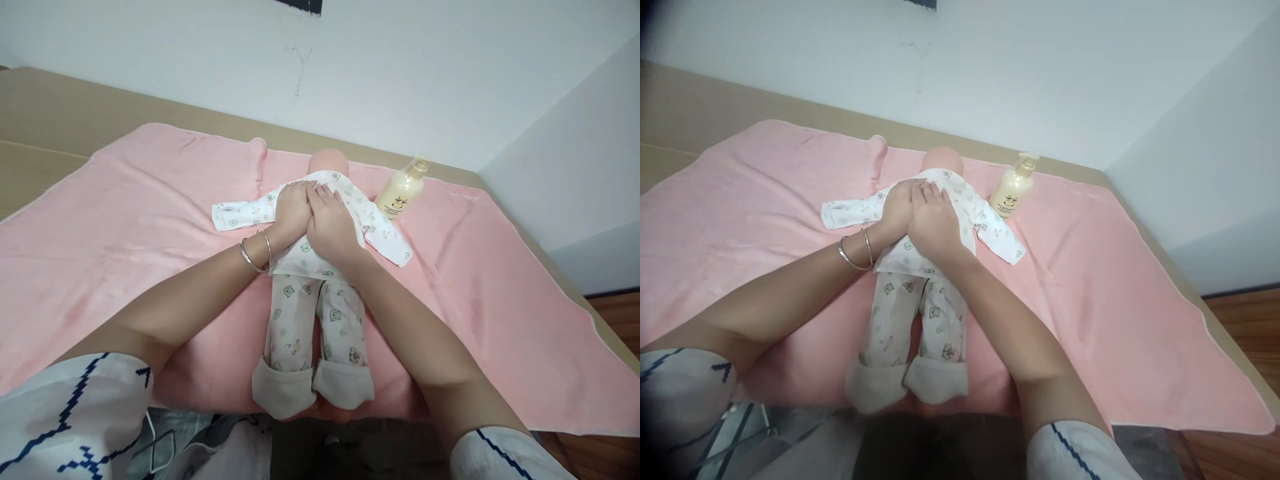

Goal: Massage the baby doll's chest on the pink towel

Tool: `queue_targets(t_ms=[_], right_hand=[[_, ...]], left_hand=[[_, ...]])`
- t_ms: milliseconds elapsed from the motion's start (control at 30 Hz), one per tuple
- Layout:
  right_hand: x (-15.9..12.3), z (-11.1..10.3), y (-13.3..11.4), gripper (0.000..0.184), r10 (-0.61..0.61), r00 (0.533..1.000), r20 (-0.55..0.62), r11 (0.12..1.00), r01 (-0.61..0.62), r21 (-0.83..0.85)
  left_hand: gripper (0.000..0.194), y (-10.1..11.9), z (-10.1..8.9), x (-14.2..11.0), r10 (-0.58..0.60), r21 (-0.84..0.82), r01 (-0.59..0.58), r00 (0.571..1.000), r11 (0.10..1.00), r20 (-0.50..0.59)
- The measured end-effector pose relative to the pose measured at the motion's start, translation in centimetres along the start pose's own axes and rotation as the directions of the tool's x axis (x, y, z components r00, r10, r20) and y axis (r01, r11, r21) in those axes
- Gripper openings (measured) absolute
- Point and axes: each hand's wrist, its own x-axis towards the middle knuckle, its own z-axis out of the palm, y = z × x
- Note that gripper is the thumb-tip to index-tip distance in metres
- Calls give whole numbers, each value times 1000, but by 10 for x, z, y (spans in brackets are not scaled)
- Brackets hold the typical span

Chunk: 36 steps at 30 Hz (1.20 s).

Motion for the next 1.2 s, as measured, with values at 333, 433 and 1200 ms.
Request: queue_targets(t_ms=[333,433,1200], right_hand=[[14,-17,28,75,331,939,89,943,-328,-45],[-2,-13,1,72,347,938,21,927,-339,-158],[10,-12,4,65,31,998,57,1000,-31,-5]], left_hand=[[48,5,-1,-3,-61,14,62,997,998,-39],[46,2,0,-1,-67,0,67,997,998,-41],[39,0,-1,3,-37,48,36,999,998,14]])
